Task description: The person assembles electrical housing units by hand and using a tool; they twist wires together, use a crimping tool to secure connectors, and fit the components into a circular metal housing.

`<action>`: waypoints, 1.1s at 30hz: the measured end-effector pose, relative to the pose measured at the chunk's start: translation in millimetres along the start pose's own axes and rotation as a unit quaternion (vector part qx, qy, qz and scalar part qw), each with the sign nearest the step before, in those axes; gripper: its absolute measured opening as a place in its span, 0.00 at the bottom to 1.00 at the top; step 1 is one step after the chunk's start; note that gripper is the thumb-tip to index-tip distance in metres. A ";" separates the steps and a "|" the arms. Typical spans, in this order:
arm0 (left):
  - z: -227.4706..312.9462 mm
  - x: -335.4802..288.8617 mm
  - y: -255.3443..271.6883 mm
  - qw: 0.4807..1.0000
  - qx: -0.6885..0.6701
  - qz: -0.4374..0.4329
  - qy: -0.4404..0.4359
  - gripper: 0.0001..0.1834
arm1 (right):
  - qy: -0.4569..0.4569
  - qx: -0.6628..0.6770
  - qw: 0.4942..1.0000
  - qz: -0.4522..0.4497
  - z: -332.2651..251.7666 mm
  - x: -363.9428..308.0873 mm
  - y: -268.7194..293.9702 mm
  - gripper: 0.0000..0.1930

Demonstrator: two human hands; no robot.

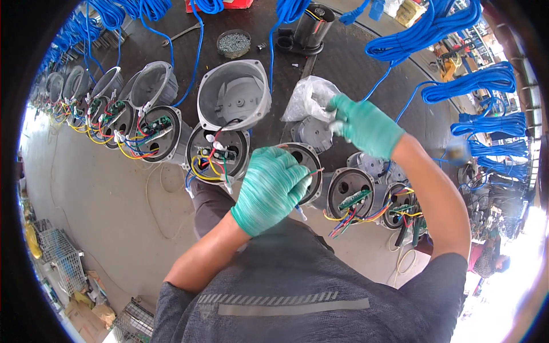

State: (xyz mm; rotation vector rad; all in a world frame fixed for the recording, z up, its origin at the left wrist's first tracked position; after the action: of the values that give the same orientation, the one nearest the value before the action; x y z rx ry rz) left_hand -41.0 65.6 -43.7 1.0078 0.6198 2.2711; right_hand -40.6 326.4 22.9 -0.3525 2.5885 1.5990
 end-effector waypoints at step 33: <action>13.8 1.7 -0.5 0.997 0.025 -0.062 -0.048 0.09 | -0.241 0.022 0.868 0.434 -48.5 -225.1 -10.4 0.15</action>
State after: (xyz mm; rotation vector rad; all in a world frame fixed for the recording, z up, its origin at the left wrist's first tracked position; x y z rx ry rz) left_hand -31.1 69.5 -34.8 1.0647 0.6829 2.0964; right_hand 182.9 313.3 77.8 1.2245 2.4447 1.4908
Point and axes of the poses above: each hand's wrist, its own x-axis towards the middle knuckle, its own y-axis out of the back of the hand, z = x × y, the point moved 1 cm from there along x, towards the middle knuckle
